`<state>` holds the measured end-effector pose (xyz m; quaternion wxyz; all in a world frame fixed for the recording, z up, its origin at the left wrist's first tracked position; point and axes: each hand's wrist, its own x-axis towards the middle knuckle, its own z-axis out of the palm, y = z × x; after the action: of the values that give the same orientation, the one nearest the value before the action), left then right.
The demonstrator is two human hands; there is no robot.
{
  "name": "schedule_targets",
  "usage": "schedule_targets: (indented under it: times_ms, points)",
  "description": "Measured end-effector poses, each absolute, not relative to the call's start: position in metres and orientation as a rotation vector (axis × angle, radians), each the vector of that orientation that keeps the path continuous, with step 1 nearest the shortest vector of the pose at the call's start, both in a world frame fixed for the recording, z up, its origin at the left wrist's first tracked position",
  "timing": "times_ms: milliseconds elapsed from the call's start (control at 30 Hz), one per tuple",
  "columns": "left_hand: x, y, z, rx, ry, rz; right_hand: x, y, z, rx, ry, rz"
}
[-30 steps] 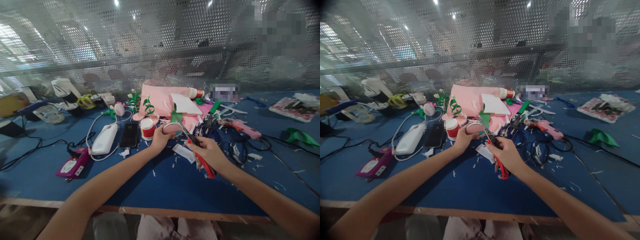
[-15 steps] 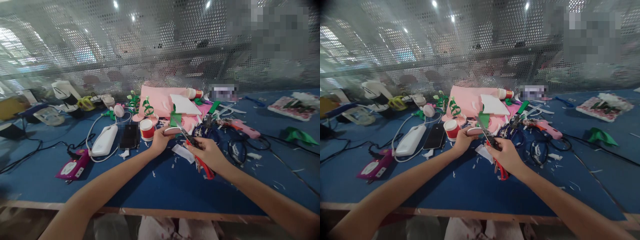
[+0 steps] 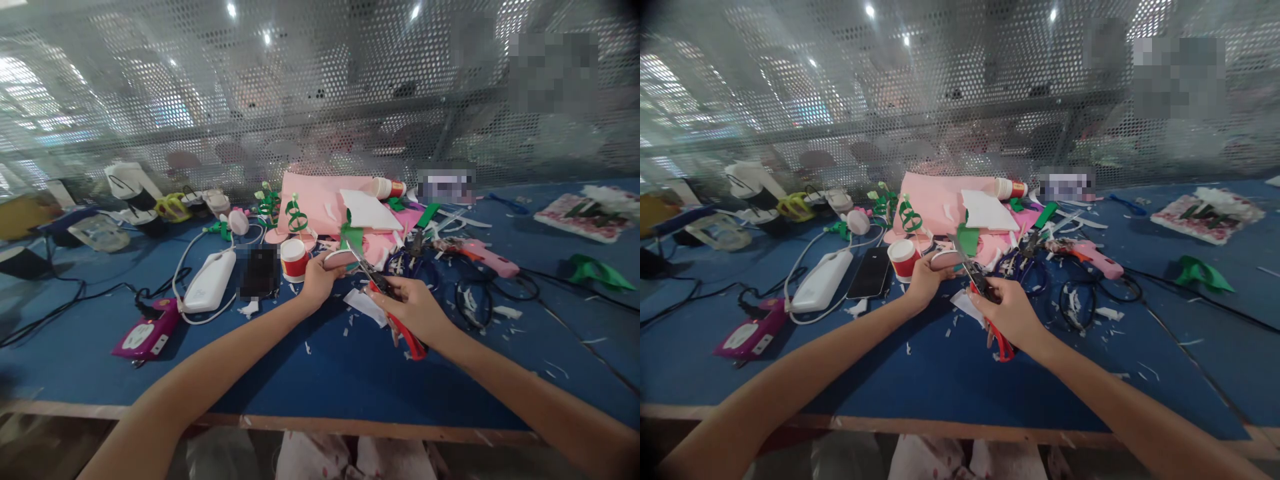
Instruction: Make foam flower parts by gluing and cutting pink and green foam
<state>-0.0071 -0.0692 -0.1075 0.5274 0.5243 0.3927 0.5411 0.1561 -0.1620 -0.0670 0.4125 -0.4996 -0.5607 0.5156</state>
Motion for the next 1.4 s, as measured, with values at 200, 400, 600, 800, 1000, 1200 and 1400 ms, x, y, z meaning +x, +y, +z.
schedule_targets:
  times_ms: [200,400,600,800,1000,1200,1400]
  points:
    - [-0.0091,-0.0696,-0.1069,1.511,0.902,1.25,0.1567,-0.1623,-0.064,-1.28,-1.391,1.302]
    - [-0.0074,-0.07,-0.1078,1.389,0.91,1.245,0.1562,-0.1614,-0.0616,-1.262,-1.412,1.314]
    - [-0.0071,-0.069,-0.1086,1.253,0.92,1.292,0.1559,-0.1616,-0.0655,-1.278,-1.398,1.307]
    - [-0.0092,-0.0715,-0.1072,1.591,0.884,1.207,0.1562,-0.1616,-0.0648,-1.278,-1.393,1.295]
    - [-0.0077,-0.0668,-0.1122,1.404,0.947,1.24,0.1556,-0.1618,-0.0691,-1.258,-1.424,1.298]
    - [-0.0066,-0.0662,-0.1112,1.289,0.965,1.284,0.1558,-0.1628,-0.0658,-1.276,-1.411,1.287]
    - [-0.006,-0.0686,-0.1087,1.259,0.954,1.279,0.1553,-0.1633,-0.0625,-1.319,-1.404,1.253]
